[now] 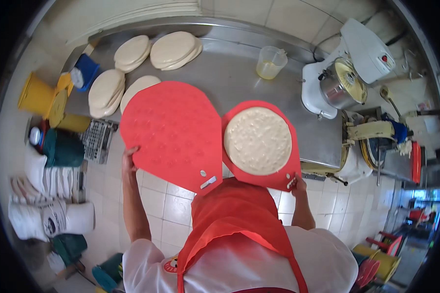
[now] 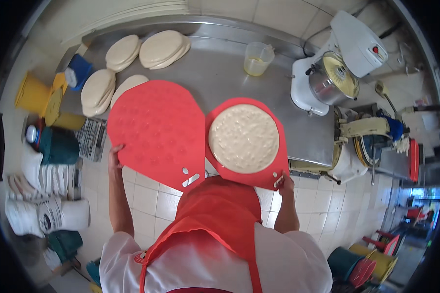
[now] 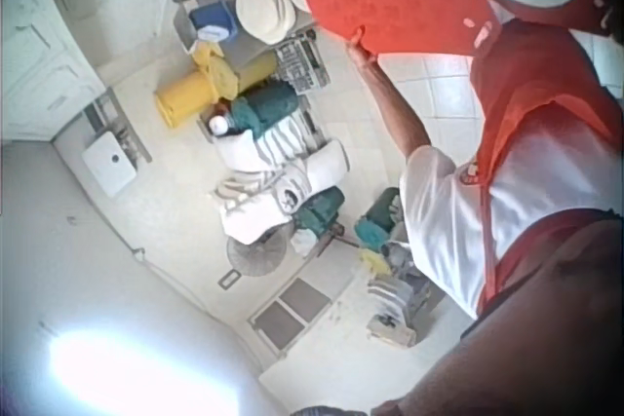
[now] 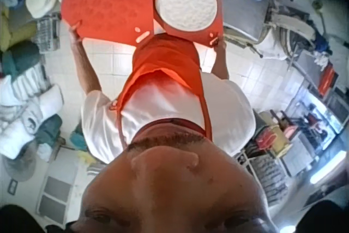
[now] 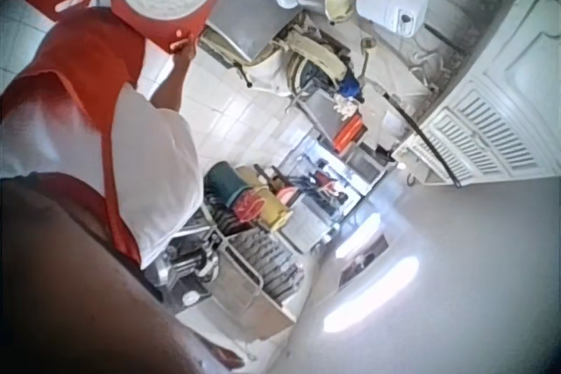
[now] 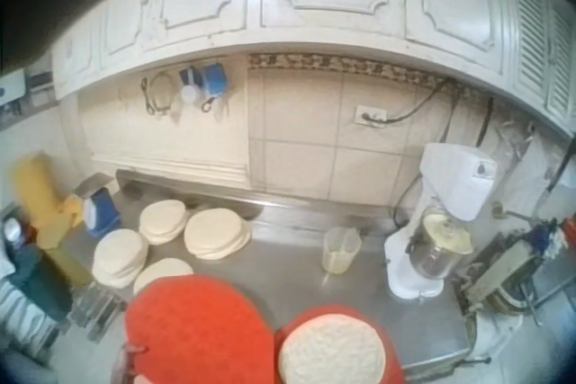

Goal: The person presses a piece of dough by hand on a red tray, operates a industrial dough divider to cut the dough into small rolls, and transfers the rolls to a metal table.

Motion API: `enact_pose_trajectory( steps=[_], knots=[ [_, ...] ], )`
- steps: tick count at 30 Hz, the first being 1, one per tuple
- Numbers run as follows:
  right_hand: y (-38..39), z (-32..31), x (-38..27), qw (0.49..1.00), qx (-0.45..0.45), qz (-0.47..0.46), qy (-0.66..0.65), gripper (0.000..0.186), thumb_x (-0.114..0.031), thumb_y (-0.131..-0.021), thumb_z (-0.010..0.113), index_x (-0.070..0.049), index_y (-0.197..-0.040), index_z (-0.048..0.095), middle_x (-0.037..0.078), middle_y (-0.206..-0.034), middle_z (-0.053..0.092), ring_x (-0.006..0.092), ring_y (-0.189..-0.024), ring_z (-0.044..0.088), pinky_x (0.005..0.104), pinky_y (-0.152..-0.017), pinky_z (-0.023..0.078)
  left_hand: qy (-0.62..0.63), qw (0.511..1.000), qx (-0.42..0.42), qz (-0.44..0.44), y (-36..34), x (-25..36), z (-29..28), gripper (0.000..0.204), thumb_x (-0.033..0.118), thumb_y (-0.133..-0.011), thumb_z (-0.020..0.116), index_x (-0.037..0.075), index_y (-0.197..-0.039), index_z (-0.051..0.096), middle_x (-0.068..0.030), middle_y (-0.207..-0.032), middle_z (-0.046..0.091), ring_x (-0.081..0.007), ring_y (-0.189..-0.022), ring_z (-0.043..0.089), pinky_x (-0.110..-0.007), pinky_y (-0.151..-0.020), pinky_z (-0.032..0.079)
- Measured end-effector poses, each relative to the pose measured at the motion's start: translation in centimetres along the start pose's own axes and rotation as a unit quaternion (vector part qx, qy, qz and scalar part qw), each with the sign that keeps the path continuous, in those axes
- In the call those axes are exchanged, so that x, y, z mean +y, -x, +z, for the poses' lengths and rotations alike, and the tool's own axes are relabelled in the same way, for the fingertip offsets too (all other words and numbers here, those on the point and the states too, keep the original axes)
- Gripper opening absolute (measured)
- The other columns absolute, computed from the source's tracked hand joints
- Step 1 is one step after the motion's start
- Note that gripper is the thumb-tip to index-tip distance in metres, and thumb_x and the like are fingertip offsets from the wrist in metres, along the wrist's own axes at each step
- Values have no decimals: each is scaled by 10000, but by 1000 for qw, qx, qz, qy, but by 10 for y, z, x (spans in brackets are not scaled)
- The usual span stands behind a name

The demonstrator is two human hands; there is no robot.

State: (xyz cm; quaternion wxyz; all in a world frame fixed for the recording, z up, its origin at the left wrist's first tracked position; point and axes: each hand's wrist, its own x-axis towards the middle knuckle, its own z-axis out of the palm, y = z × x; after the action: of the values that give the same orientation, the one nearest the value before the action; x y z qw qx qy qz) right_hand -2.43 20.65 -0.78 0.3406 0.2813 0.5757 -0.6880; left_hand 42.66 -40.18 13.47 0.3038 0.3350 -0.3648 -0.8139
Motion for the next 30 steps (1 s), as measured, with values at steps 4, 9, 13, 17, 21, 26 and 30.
enact_pose_trajectory(
  steps=[4, 9, 13, 17, 21, 26, 30],
  knots=[
    [76, -43, 55, 970, 223, 7, -94, 377, -353, -880, 697, -176, -655, 452, -57, -491, 283, 86, -377, 279, 262, -333, 283, -152, 979, -62, -121, -140, -1, 61, 464, 51, -776, 626, -40, -1224, 544, -130, -998, 685, -252, -917, 676, -362, -776, 568],
    [131, -57, 80, 946, 258, -17, -195, 441, -342, -928, 634, -200, -591, 388, -57, -488, 289, 92, -403, 291, 255, -375, 254, -657, 753, 8, 43, -226, -54, 84, 350, 150, -773, 667, -48, -1061, 645, -203, -916, 684, -334, -904, 673, -429, -776, 535],
    [130, -74, 93, 909, 261, -66, -319, 334, -288, -945, 618, -184, -668, 464, -59, -513, 290, 91, -418, 273, 257, -404, 256, -655, 647, 42, 388, -211, -126, 156, 287, 232, -802, 694, 15, -987, 666, -178, -838, 678, -343, -795, 655, -397, -752, 516],
    [137, -125, 82, 889, 250, -88, -375, 226, -262, -959, 590, -142, -775, 536, -33, -565, 430, 96, -478, 414, 238, -453, 351, -572, 780, -228, 108, -88, -267, 301, 396, 421, -898, 626, 28, -891, 675, -93, -851, 699, -170, -788, 639, -333, -720, 501],
    [137, -193, 77, 886, 161, -158, -405, 240, -294, -1002, 491, -136, -830, 548, -35, -607, 497, 97, -529, 473, 239, -501, 395, -407, 760, -263, -432, -5, -416, 402, 834, 705, -850, 511, 21, -1323, 450, -148, -1256, 568, -251, -974, 624, -399, -858, 504],
    [153, -295, 58, 890, 198, -112, -395, 296, -392, -1002, 463, -196, -790, 529, -69, -531, 324, 83, -473, 364, 265, -476, 363, -196, 877, -177, -402, 57, -524, 480, 652, 520, -978, 416, 31, -1408, 389, -152, -1374, 505, -319, -1214, 537, -517, -1029, 431],
    [153, -380, 32, 822, 423, -107, -367, 364, -447, -984, 471, -212, -706, 464, -84, -484, 266, 87, -377, 267, 259, -353, 242, -214, 824, -234, -470, 118, -599, 586, 563, 447, -1007, 389, 32, -1386, 422, -164, -1360, 521, -314, -1216, 542, -528, -1023, 442]
  ],
)
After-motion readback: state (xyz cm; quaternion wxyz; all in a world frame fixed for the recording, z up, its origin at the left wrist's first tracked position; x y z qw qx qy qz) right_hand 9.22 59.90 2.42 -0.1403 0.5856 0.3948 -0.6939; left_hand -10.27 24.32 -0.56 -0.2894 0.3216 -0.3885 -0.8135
